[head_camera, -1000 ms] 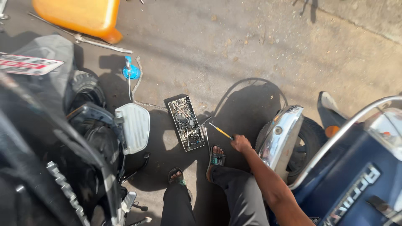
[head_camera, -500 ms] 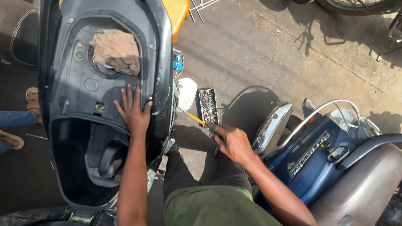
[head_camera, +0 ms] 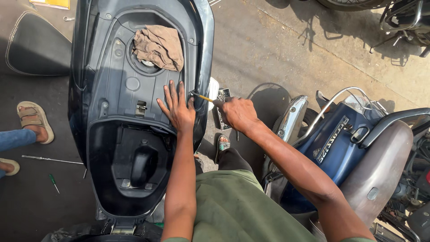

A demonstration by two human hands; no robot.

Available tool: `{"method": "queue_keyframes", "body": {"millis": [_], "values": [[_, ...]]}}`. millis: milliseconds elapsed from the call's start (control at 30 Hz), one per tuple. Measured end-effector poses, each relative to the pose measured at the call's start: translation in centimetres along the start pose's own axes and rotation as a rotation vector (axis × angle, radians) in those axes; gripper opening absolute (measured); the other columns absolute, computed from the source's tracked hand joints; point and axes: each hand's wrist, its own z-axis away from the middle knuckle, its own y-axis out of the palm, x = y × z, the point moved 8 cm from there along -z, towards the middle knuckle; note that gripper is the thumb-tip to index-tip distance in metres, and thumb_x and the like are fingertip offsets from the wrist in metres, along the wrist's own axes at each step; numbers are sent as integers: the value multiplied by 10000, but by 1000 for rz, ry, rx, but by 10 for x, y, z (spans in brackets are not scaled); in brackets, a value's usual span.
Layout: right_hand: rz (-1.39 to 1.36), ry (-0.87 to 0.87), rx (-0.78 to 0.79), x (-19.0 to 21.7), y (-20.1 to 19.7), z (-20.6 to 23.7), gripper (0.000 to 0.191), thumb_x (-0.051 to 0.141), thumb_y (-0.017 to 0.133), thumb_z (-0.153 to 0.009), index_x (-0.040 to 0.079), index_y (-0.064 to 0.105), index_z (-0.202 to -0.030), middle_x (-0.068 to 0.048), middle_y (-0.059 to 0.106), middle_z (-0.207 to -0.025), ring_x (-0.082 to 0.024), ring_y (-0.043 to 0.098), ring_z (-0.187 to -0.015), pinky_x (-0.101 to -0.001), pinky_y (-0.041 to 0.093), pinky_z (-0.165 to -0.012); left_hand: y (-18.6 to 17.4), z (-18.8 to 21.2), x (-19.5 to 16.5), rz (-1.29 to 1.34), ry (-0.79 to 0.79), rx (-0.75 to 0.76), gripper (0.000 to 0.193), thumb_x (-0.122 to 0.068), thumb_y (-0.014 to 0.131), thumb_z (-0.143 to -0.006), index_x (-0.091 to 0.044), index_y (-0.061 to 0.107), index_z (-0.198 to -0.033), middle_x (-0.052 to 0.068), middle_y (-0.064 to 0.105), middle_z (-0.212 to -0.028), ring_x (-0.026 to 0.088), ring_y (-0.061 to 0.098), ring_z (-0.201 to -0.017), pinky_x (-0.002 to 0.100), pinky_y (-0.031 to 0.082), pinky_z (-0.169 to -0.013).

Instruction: The person uses a screwdriver and a T-handle wrench to remove and tighten screws on the rear storage compartment of a scooter. They repeatedly insert and remove screws, adjust the compartment cover, and work on the latch area while other scooters and tools are visible nearby.

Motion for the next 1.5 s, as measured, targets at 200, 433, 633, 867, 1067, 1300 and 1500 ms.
{"method": "queue_keyframes", "body": {"millis": [200, 433, 633, 867, 1067, 1300, 1500], "values": [[4, 56, 29, 10, -19, -6, 575, 119, 595, -868, 297, 617, -1415, -142, 692, -759, -357, 698, -643, -482, 529, -520, -5, -3, 2, -6, 2, 17, 698, -287, 720, -932, -225, 456, -1575, 44, 285, -1700, 271, 203, -1581, 604, 47, -1253], [12, 74, 24, 22, -34, -7, 433, 232, 606, -928, 307, 661, -1350, -125, 707, -795, -358, 705, -688, -486, 538, -558, -8, -6, 5, 13, 17, 21, 679, -289, 685, -956, -213, 440, -1585, 54, 279, -1704, 280, 199, -1584, 611, 46, -1247], [21, 69, 66, 19, -24, -13, 429, 233, 604, -911, 298, 664, -1330, -128, 722, -831, -359, 716, -719, -494, 552, -571, -3, -5, 9, 1, 0, 52, 645, -310, 630, -978, -229, 434, -1588, 40, 263, -1709, 271, 183, -1584, 596, 48, -1247], [230, -91, 90, 33, -20, -50, 174, 203, 616, -909, 186, 779, -969, -104, 721, -823, -312, 718, -794, -473, 530, -703, -1, -5, 7, -62, 14, 51, 611, -431, 470, -1010, -243, 381, -1585, 35, 231, -1709, 242, 161, -1588, 585, 6, -1241], [722, -638, -85, 81, -8, -51, 216, 297, 655, -817, 162, 774, -697, -13, 695, -738, -223, 652, -792, -385, 466, -710, -2, -2, 5, 31, 72, -61, 598, -442, 443, -1039, -286, 359, -1610, -11, 212, -1726, 202, 149, -1597, 567, -3, -1265], [196, -181, 416, 35, 28, -93, 211, 193, 634, -961, 25, 745, -897, -158, 718, -854, -294, 709, -771, -442, 599, -616, 25, -7, 18, -131, -93, 205, 652, -482, 519, -951, -346, 322, -1558, -54, 177, -1690, 180, 114, -1568, 546, -17, -1249], [-126, 137, 409, 11, 30, -104, 313, 139, 693, -888, -52, 608, -1122, -205, 694, -895, -309, 720, -794, -413, 584, -635, 13, -8, 14, -77, -52, 121, 667, -422, 575, -948, -324, 335, -1562, -30, 190, -1693, 199, 134, -1568, 566, 25, -1253]]}}
